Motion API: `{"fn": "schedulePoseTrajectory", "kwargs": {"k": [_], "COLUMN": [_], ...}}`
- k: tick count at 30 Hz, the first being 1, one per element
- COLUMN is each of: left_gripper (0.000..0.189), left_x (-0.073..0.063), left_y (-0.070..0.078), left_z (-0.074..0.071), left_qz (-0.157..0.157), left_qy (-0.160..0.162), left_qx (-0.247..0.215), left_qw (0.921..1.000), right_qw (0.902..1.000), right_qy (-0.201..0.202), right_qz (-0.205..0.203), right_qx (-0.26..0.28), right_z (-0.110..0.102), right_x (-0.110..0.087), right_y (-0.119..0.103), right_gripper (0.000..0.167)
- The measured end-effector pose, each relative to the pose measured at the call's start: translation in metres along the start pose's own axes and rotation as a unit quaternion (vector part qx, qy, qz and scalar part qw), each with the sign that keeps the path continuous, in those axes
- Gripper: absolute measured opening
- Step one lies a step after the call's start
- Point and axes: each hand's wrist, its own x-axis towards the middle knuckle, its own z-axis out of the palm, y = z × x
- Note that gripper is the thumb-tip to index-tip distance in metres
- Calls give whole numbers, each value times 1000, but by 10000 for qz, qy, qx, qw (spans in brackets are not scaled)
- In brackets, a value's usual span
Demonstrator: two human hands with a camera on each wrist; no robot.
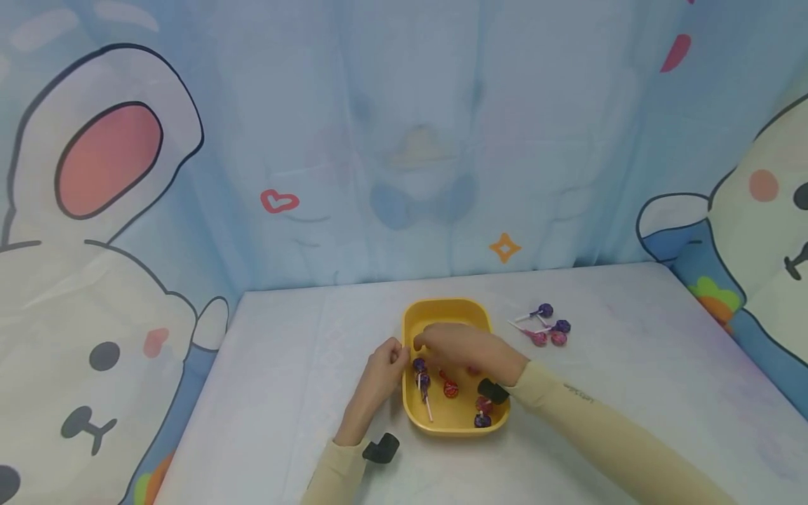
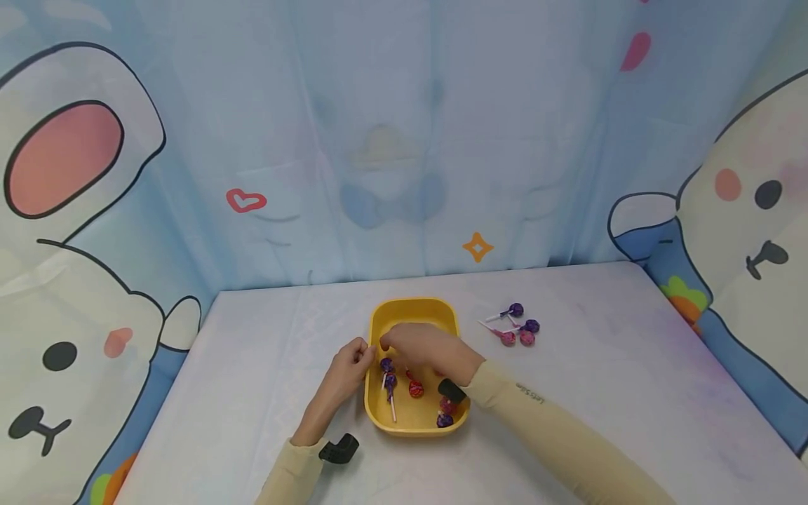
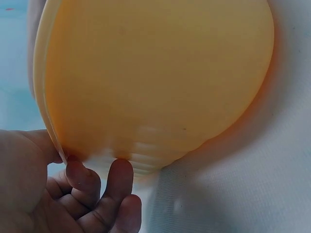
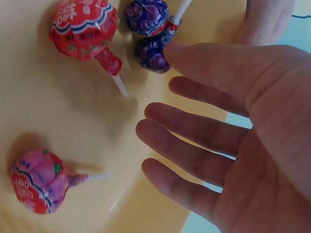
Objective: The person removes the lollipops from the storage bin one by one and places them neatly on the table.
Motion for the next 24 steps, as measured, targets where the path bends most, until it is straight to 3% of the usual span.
{"fn": "schedulePoseTrajectory", "kwargs": {"k": [9,24], "left_gripper": [22,23], "left_x": [0,0], "left_y": [-1,0], "left_z": [0,0], "left_qz": [-26,-31], "left_qy": [-16,-33], "left_qx": [-23,-73], "left_qw": [10000,10000], "right_qw": [10000,9986], "right_qy": [21,225], "right_qz": [-86,-256], "right_qx": [29,-399], "right_z": [9,18], "right_x": [6,14], "right_y": [-4,-3], "right_gripper": [26,16]}}
